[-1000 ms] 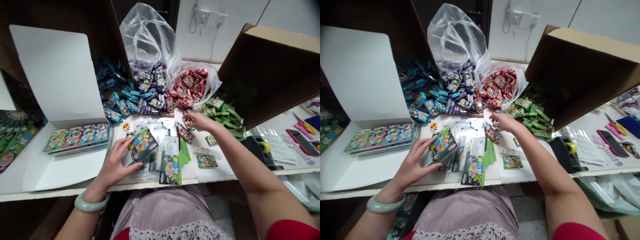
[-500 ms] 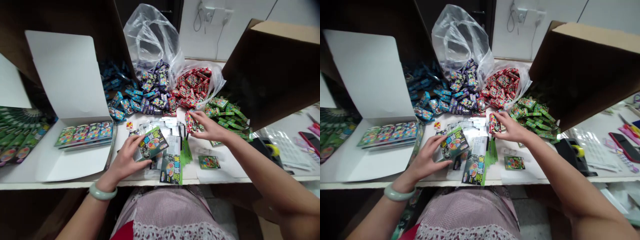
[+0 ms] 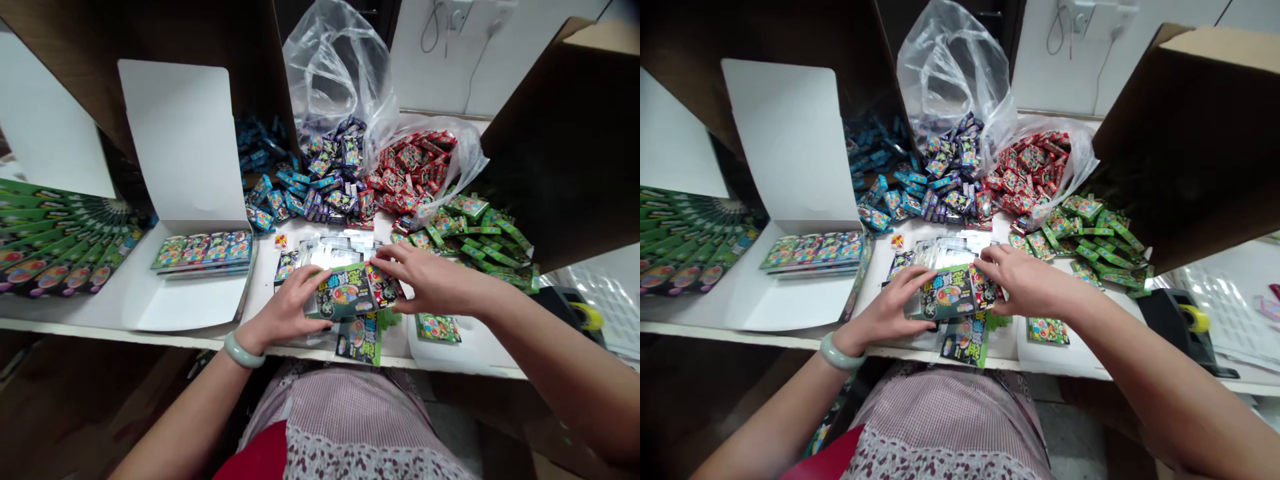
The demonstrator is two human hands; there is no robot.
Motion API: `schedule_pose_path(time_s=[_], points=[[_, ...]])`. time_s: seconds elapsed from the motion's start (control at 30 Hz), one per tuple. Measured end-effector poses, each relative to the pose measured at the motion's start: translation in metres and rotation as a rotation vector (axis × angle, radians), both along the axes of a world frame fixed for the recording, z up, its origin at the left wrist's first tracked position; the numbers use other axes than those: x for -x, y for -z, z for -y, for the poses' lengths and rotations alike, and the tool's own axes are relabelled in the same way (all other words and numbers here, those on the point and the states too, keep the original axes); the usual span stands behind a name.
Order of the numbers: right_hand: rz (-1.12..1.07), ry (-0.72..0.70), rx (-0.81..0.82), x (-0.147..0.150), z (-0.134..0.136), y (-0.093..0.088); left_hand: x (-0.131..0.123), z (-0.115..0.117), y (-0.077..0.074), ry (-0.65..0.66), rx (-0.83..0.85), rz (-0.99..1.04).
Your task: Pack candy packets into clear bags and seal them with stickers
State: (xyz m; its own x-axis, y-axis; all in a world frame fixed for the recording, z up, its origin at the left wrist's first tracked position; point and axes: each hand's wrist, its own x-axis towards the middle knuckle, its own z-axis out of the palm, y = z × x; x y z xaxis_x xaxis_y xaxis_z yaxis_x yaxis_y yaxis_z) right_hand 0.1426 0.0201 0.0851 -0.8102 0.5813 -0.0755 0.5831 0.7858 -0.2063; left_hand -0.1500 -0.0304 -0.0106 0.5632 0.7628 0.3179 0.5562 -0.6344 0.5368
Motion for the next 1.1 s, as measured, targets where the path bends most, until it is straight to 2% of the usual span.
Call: schedule_pose_path(time_s=[0.27, 0.57, 0.8, 0.97, 1.1], points=[[-0.101, -0.039, 0.15, -0.007, 0.002, -0.008, 0.006, 0.003, 0.0, -0.021, 0.036, 0.022], [-0.072, -0.074, 0.109, 0.002, -0.002, -0.007, 0.0, 0.005, -0.002, 0.028, 0.073, 0.057], [-0.184, 0.022, 0.137, 0.008, -0.004, 0.018, -0.006, 0.005, 0.005, -0.03, 0.073, 0.103], [-0.387, 0.206, 0.063, 0.017, 0.014, 0.037, -0.003, 0.009, 0.009, -0.119, 0.042, 0.098], [-0.445, 0.213, 0.155, 0.023, 0.019, 0.049, -0.001, 0.009, 0.009, -0.124, 0.047, 0.1]])
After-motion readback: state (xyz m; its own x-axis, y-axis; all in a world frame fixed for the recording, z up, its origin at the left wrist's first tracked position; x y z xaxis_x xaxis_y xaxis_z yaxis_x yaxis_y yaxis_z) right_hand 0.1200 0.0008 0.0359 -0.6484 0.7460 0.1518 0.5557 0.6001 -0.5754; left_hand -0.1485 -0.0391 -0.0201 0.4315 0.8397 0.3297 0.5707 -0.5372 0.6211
